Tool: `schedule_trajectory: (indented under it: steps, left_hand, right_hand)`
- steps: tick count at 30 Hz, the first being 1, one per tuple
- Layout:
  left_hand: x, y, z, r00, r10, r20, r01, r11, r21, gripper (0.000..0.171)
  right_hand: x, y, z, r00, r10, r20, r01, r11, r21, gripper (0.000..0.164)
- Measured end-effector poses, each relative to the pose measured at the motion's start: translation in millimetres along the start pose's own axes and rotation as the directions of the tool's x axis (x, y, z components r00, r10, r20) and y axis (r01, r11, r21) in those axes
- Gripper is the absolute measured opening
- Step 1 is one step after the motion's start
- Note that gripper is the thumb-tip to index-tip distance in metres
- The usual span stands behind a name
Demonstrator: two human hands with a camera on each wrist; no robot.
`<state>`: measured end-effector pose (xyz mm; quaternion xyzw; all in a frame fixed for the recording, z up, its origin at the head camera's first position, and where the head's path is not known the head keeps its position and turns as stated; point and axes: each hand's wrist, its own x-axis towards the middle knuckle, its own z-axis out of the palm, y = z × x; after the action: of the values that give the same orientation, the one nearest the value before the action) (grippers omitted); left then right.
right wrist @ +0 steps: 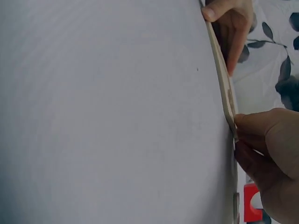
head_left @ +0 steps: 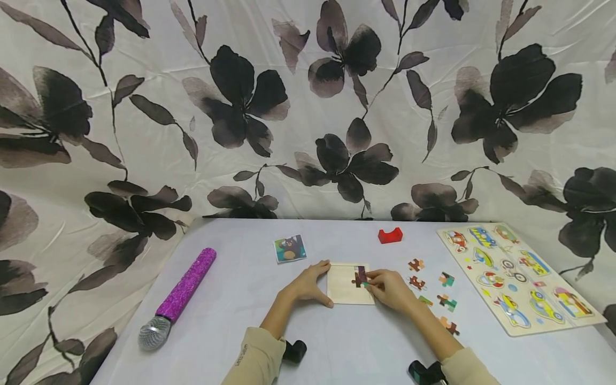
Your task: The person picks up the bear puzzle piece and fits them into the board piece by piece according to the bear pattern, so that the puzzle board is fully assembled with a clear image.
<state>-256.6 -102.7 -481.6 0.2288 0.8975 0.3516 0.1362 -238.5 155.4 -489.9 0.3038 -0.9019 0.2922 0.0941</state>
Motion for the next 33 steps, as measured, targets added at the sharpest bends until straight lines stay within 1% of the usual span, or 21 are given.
schedule_trajectory:
  steps: [2,5,8,10,12,13,15,17,19,22,24,27,31,33]
  left_hand:
    - [0.0,0.0,0.1,1.000,0.003,0.001,-0.003,1.000,-0.001,0.104]
    - [-0.8,0.9,0.0,1.000,0.003,0.001,-0.003,1.000,-0.007,0.104]
    - [-1.9,2.0,-0.1,1.000,0.000,0.002,0.000,1.000,-0.013,0.104]
    - [-2.3,1.8,0.1,1.000,0.000,0.000,0.000,1.000,-0.012,0.104]
    - [-2.3,1.1,0.2,1.000,-0.001,0.000,0.001,1.000,-0.008,0.104]
    - [-2.2,0.6,0.3,1.000,-0.001,0.000,0.001,1.000,-0.005,0.104]
    - [-1.8,-0.4,0.2,1.000,0.000,-0.001,0.000,1.000,-0.003,0.103]
    - [-1.5,-1.0,0.0,1.000,0.001,0.000,-0.001,1.000,-0.003,0.103]
    - [-1.4,-1.0,-0.2,1.000,0.000,0.001,0.000,1.000,-0.007,0.103]
    - [-1.5,-0.4,-0.4,1.000,-0.004,0.000,0.004,1.000,-0.013,0.102]
    - [-1.3,0.0,-0.2,1.000,-0.005,0.001,0.005,1.000,-0.013,0.103]
    - [-0.3,-0.1,0.3,1.000,-0.004,0.003,0.004,1.000,-0.011,0.103]
    - [0.9,-1.0,1.2,1.000,-0.010,0.001,0.010,1.000,-0.004,0.103]
    - [1.2,-1.6,1.3,1.000,-0.013,0.003,0.013,1.000,-0.001,0.104]
  right_hand:
    - [-3.4,2.5,-3.4,1.000,0.022,-0.021,-0.022,0.999,0.031,0.010]
    - [-8.3,9.8,-12.9,0.990,0.102,-0.098,-0.095,0.993,0.072,0.011]
    - [-13.8,24.1,-27.1,0.960,0.205,-0.192,-0.192,0.978,0.086,0.013]
    - [-17.5,35.8,-38.4,0.942,0.255,-0.220,-0.248,0.967,0.061,0.016]
    - [-21.4,46.9,-49.2,0.929,0.307,-0.208,-0.308,0.951,0.028,0.020]
    - [-23.1,51.7,-54.4,0.922,0.336,-0.190,-0.340,0.940,0.016,0.023]
    - [-25.7,59.7,-62.7,0.909,0.392,-0.138,-0.397,0.918,-0.008,0.029]
    - [-27.4,64.9,-68.3,0.892,0.447,-0.070,-0.450,0.893,-0.029,0.036]
    - [-27.3,68.7,-71.3,0.876,0.483,-0.008,-0.483,0.875,-0.044,0.043]
    - [-25.3,71.8,-72.7,0.866,0.497,0.052,-0.493,0.867,-0.073,0.047]
    - [-24.1,73.5,-72.2,0.866,0.496,0.063,-0.491,0.867,-0.082,0.046]
    - [-23.1,74.4,-70.9,0.864,0.500,0.057,-0.496,0.865,-0.073,0.040]
    - [-21.2,74.6,-71.3,0.848,0.526,0.060,-0.524,0.850,-0.048,0.040]
    - [-20.1,75.0,-72.5,0.835,0.546,0.061,-0.545,0.838,-0.035,0.040]
